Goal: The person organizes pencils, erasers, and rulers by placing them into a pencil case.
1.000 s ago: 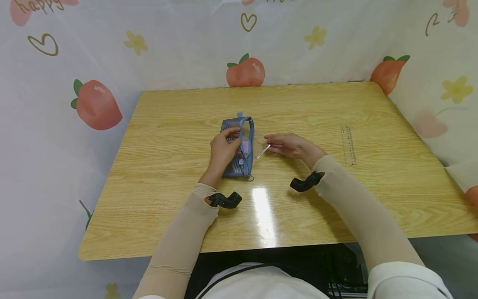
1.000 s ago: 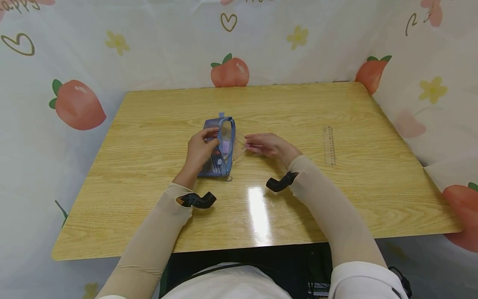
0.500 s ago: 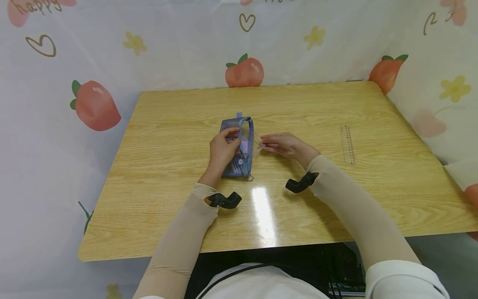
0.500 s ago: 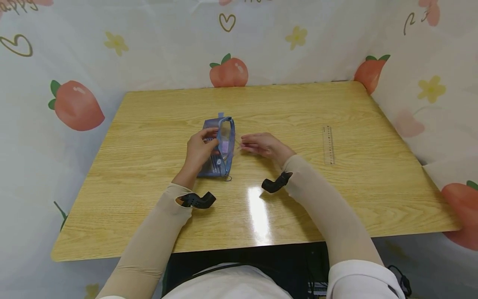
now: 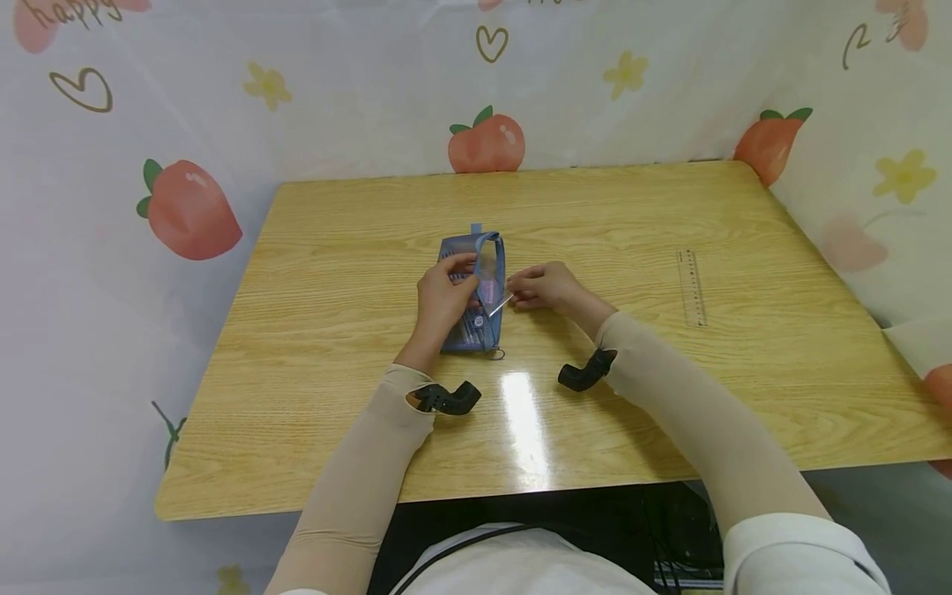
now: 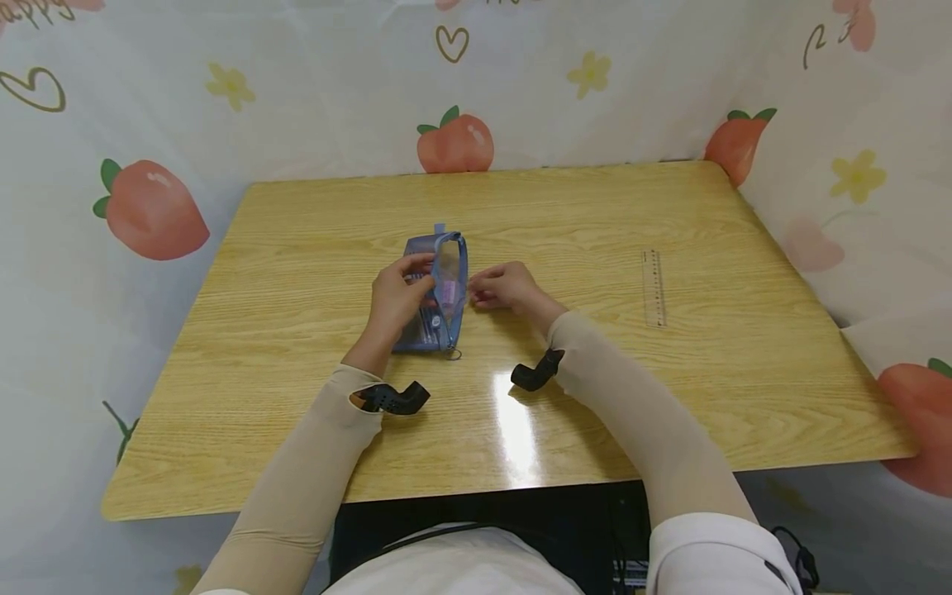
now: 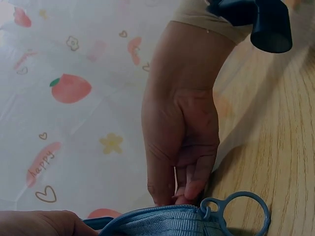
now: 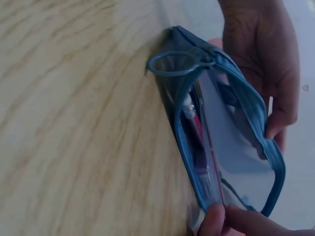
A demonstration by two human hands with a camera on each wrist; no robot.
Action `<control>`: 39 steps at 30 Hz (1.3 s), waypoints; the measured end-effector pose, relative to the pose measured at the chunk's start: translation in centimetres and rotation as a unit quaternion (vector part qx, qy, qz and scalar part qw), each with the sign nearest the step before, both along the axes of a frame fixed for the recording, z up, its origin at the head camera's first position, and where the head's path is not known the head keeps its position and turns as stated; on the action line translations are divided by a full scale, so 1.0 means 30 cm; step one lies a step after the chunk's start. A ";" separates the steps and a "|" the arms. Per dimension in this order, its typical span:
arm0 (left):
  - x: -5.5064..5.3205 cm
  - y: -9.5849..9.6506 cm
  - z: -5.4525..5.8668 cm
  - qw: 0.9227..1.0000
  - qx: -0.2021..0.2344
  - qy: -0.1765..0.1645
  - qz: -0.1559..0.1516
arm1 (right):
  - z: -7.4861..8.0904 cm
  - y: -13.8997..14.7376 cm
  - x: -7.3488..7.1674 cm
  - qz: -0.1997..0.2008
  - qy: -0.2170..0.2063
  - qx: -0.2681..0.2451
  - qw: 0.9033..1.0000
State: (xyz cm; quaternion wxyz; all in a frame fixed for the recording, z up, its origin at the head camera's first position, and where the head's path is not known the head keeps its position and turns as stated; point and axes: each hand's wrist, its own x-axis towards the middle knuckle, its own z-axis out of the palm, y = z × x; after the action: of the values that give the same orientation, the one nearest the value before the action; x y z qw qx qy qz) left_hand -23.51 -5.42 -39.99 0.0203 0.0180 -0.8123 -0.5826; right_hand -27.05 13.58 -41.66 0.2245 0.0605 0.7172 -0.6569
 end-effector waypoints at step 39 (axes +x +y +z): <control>0.003 0.000 0.006 1.000 0.012 0.002 -0.008 | -0.001 -0.047 0.025 -0.002 0.059 0.027 0.998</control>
State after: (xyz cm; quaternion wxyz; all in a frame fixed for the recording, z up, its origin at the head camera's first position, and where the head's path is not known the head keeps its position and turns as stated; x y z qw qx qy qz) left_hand -23.42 -5.43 -39.80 0.0168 0.0110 -0.8056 -0.5921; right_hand -26.29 12.17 -41.69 0.1788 0.0292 0.7464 -0.6403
